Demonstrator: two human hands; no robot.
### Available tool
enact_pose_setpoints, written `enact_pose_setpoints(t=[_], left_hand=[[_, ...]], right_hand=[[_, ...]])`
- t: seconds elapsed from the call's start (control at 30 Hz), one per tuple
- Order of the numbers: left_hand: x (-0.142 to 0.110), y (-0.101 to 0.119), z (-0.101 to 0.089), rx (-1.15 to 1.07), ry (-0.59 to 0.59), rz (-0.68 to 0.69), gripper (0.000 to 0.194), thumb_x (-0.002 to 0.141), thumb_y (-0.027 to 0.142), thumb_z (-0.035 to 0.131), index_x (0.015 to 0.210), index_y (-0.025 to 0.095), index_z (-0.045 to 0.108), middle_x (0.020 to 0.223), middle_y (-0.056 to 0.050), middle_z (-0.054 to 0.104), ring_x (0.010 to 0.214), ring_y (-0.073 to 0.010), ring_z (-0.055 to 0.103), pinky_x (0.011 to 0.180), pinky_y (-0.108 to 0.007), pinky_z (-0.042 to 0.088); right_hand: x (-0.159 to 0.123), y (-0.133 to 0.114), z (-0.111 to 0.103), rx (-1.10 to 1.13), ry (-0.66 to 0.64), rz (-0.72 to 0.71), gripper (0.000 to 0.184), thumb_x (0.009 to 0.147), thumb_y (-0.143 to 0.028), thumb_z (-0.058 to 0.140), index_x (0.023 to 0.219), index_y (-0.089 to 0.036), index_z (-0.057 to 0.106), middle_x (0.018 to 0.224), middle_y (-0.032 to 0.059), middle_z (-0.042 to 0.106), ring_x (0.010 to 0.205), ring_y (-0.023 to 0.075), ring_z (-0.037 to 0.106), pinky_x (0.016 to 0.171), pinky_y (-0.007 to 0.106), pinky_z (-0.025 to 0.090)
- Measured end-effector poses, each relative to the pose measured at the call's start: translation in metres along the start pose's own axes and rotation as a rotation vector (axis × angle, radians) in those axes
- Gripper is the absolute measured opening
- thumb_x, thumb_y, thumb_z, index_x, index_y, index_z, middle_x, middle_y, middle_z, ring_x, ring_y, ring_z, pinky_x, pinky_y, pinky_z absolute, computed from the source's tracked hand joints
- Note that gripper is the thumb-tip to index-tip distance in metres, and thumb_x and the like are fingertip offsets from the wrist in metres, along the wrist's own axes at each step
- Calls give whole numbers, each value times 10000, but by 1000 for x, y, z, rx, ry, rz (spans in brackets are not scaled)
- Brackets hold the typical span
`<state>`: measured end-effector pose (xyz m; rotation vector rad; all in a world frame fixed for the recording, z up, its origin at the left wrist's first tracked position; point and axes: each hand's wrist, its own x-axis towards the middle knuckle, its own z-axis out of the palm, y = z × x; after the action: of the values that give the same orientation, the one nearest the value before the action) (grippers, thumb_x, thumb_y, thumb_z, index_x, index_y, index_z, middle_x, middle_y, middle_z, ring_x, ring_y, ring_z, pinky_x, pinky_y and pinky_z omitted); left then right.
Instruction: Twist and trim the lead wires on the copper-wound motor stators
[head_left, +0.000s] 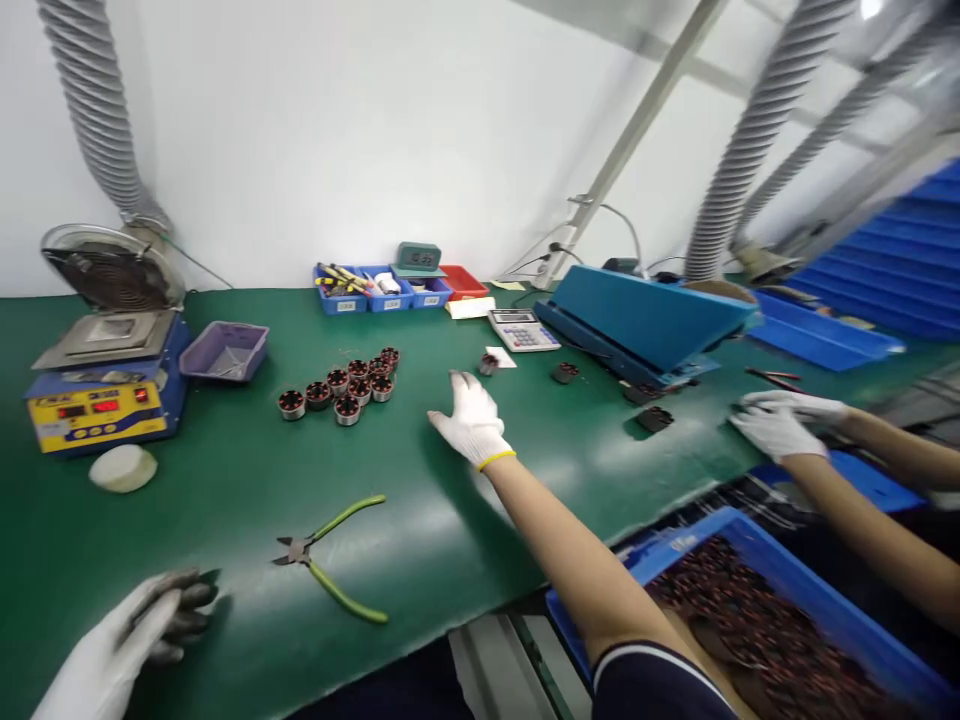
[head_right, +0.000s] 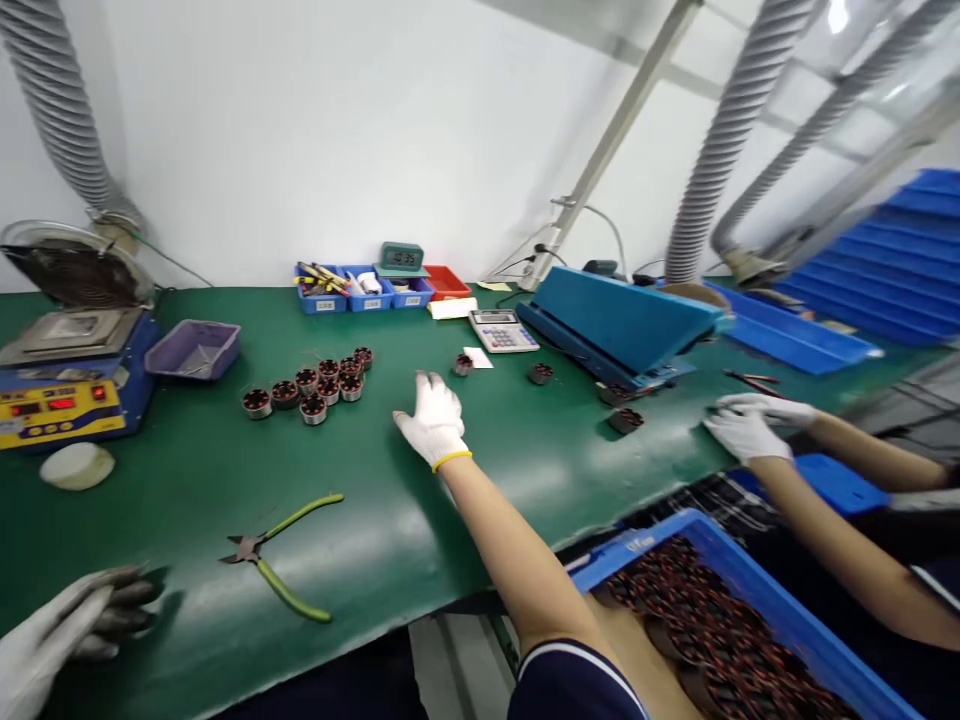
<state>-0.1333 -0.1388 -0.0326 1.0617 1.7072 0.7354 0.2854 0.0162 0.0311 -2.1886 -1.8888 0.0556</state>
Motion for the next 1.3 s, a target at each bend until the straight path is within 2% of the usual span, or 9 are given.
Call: enact_pose_setpoints(t=[0.17,0.3,0.5,0.63,0.8,0.9,1.0,1.17,1.3], left_hand=[[-26,34,7,27,-16,-17,673,715,753,515,1077,193,605,1049,-110,720,879,-296,689,699,-377,581],[-28,39,8,12,-15,9,705,708,766,515,1077,169,590,1007,-123,721,815,-271,686,676,-363,570],[-29,36,11,-12,-29,32,603,758,672,532,1066,156,575,1039,-138,705,837,-257,685,686,-353,559],[-31,35,18,52,19,139,628,728,498,624,1228,143,488,1164,-163,655,904,-268,673,769,-415,562],[-30,29,26,452,-12,507,1048,532,326,786,1442,207,282,1379,-182,499,1209,-361,529,971,-507,476],[-30,24,31,597,-19,540,1067,537,366,789,1447,156,273,1256,-178,581,1125,-361,572,940,-489,484],[-30,20,38,649,5,471,972,618,370,747,1444,135,291,1084,-135,637,977,-322,617,848,-450,505],[-25,22,52,612,-26,468,934,664,342,719,1461,163,266,1055,-116,640,961,-309,611,824,-433,501],[-24,28,61,460,-40,504,995,646,337,736,1471,169,207,1119,-109,644,996,-297,622,845,-419,509]], right_hand=[[1,-68,37,102,-7,-403,673,760,-408,651,1360,-197,432,1480,137,326,1267,300,407,1029,405,346],[5,-103,53,100,-10,-472,489,750,-400,673,1189,-207,579,1479,130,345,1298,320,359,1069,492,256],[-5,-116,49,73,-6,-473,251,801,-264,604,1006,-125,647,1368,198,462,1325,362,301,1074,583,168],[-55,-137,37,222,-12,-761,173,779,-273,635,925,-182,659,1307,129,526,1307,315,339,1100,517,211],[-138,-170,35,380,-231,-1227,178,778,-256,630,949,-208,639,1217,97,599,1215,290,454,1083,549,272],[-155,-164,41,377,-291,-1163,300,781,-260,628,1073,-195,610,1211,106,610,1161,276,499,1079,522,313],[-148,-130,48,312,-252,-952,450,765,-244,626,1202,-166,548,1212,121,600,1142,280,512,1085,496,328],[-130,-63,49,106,-167,-689,306,835,-244,509,1121,-163,581,1106,162,630,1039,321,558,980,539,406],[-132,-75,41,227,-187,-451,497,869,-387,505,1313,-167,471,1241,176,580,1161,338,523,991,533,406]])
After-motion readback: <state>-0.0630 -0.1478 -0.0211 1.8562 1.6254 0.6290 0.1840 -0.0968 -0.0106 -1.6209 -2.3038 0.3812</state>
